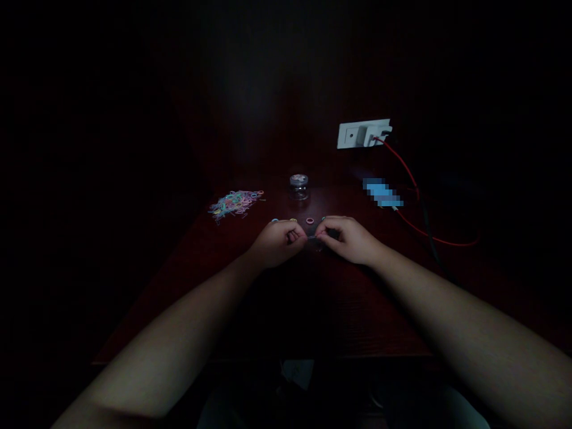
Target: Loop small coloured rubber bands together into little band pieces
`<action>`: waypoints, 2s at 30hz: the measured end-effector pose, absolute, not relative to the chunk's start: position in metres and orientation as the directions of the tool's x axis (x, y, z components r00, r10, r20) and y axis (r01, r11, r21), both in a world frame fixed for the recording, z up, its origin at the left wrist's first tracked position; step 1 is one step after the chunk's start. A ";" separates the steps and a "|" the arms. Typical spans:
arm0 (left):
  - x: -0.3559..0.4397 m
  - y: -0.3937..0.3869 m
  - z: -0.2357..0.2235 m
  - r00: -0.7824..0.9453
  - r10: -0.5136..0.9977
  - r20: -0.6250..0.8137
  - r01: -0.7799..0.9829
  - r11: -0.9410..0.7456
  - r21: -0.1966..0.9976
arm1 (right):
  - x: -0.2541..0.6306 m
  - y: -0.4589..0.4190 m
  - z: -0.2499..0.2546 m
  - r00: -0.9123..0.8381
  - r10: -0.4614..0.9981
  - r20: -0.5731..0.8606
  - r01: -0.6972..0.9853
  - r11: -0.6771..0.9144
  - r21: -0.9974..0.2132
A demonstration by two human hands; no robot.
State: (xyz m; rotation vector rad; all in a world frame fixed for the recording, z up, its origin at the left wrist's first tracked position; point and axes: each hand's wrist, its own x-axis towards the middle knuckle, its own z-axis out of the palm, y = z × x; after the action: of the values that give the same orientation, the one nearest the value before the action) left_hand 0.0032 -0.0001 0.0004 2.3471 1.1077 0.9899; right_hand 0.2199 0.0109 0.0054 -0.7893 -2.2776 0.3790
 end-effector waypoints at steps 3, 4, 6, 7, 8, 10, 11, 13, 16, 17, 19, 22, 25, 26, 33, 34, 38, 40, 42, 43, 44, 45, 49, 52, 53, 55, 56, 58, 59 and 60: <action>0.003 0.000 0.000 0.448 0.774 0.448 0.517 -0.633 0.577 | 0.220 0.011 0.006 -0.579 0.635 0.511 0.435 0.771 -0.465; 0.003 -0.001 0.000 0.447 0.772 0.452 0.515 -0.635 0.576 | 0.220 0.011 0.005 -0.579 0.636 0.510 0.436 0.770 -0.466; 0.003 -0.001 0.000 0.446 0.774 0.450 0.514 -0.632 0.579 | 0.220 0.011 0.005 -0.580 0.635 0.510 0.436 0.771 -0.464; 0.003 0.000 0.001 0.445 0.777 0.445 0.515 -0.628 0.583 | 0.221 0.012 0.005 -0.580 0.634 0.511 0.435 0.772 -0.464; 0.003 0.000 0.001 0.444 0.780 0.440 0.517 -0.624 0.585 | 0.221 0.012 0.005 -0.580 0.633 0.513 0.433 0.773 -0.464; 0.003 0.000 0.001 0.445 0.783 0.434 0.520 -0.621 0.587 | 0.221 0.012 0.004 -0.580 0.631 0.515 0.431 0.774 -0.464; 0.003 0.000 0.001 0.446 0.783 0.433 0.519 -0.620 0.588 | 0.221 0.012 0.004 -0.581 0.631 0.514 0.430 0.774 -0.464; 0.003 0.000 0.001 0.444 0.784 0.434 0.518 -0.620 0.589 | 0.221 0.012 0.004 -0.583 0.630 0.513 0.430 0.775 -0.463; 0.004 -0.001 0.002 0.439 0.784 0.439 0.517 -0.620 0.590 | 0.221 0.012 0.004 -0.583 0.628 0.516 0.430 0.777 -0.460; 0.004 -0.002 0.003 0.439 0.783 0.440 0.519 -0.621 0.588 | 0.221 0.012 0.004 -0.582 0.628 0.516 0.430 0.777 -0.460; 0.004 -0.002 0.003 0.442 0.781 0.441 0.520 -0.624 0.583 | 0.221 0.012 0.004 -0.580 0.631 0.515 0.431 0.774 -0.463; 0.003 -0.001 0.003 0.448 0.778 0.440 0.523 -0.627 0.577 | 0.221 0.012 0.004 -0.582 0.630 0.513 0.430 0.775 -0.464; 0.002 0.000 0.003 0.441 0.776 0.451 0.528 -0.631 0.568 | 0.221 0.012 0.006 -0.578 0.631 0.518 0.431 0.775 -0.463; 0.001 0.000 0.003 0.434 0.776 0.457 0.530 -0.630 0.567 | 0.222 0.012 0.006 -0.573 0.634 0.519 0.433 0.772 -0.465; 0.003 -0.001 0.002 0.402 0.790 0.463 0.505 -0.613 0.607 | 0.220 0.011 0.006 -0.582 0.636 0.507 0.429 0.769 -0.473; 0.004 -0.001 0.001 0.409 0.788 0.460 0.493 -0.615 0.615 | 0.220 0.010 0.006 -0.586 0.635 0.503 0.428 0.770 -0.474; 0.005 -0.001 0.000 0.426 0.795 0.431 0.489 -0.604 0.629 | 0.218 0.009 0.005 -0.590 0.642 0.490 0.434 0.764 -0.478; 0.006 -0.001 0.000 0.423 0.796 0.433 0.495 -0.603 0.626 | 0.218 0.009 0.005 -0.590 0.646 0.485 0.433 0.760 -0.485; 0.005 -0.001 0.000 0.431 0.786 0.443 0.491 -0.616 0.616 | 0.218 0.009 0.005 -0.597 0.643 0.479 0.427 0.760 -0.489; 0.005 -0.001 0.000 0.437 0.780 0.447 0.490 -0.624 0.609 | 0.218 0.009 0.005 -0.601 0.641 0.478 0.424 0.762 -0.488; 0.005 -0.001 0.000 0.441 0.776 0.450 0.493 -0.629 0.601 | 0.218 0.009 0.005 -0.604 0.638 0.478 0.423 0.765 -0.486; 0.005 -0.002 0.001 0.442 0.774 0.453 0.498 -0.632 0.594 | 0.218 0.010 0.005 -0.604 0.636 0.480 0.424 0.766 -0.483; 0.004 -0.001 0.000 0.425 0.776 0.465 0.519 -0.630 0.578 | 0.218 0.010 0.004 -0.593 0.644 0.483 0.423 0.760 -0.493; 0.004 -0.001 0.000 0.414 0.781 0.468 0.523 -0.625 0.580 | 0.219 0.010 0.004 -0.596 0.646 0.476 0.423 0.757 -0.498; 0.004 -0.001 0.000 0.411 0.784 0.465 0.524 -0.621 0.583 | 0.219 0.010 0.005 -0.595 0.647 0.476 0.427 0.757 -0.495; 0.004 -0.001 0.000 0.410 0.790 0.457 0.526 -0.614 0.589 | 0.219 0.010 0.005 -0.594 0.649 0.476 0.434 0.756 -0.490; 0.004 -0.001 0.001 0.409 0.792 0.454 0.527 -0.611 0.590 | 0.219 0.010 0.005 -0.593 0.650 0.476 0.436 0.756 -0.489; 0.004 -0.001 0.001 0.406 0.793 0.454 0.528 -0.609 0.592 | 0.219 0.010 0.005 -0.595 0.650 0.473 0.436 0.755 -0.490; 0.004 -0.001 0.001 0.404 0.792 0.457 0.527 -0.610 0.592 | 0.219 0.010 0.005 -0.597 0.650 0.471 0.435 0.755 -0.491; 0.004 -0.001 0.002 0.400 0.791 0.462 0.526 -0.611 0.592 | 0.219 0.010 0.005 -0.598 0.649 0.469 0.434 0.755 -0.491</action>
State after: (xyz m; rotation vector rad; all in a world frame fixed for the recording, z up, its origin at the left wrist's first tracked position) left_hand 0.0041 -0.0012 0.0016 2.3108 1.1390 1.0484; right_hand 0.2191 0.0099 0.0047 -0.8083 -2.3032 0.4342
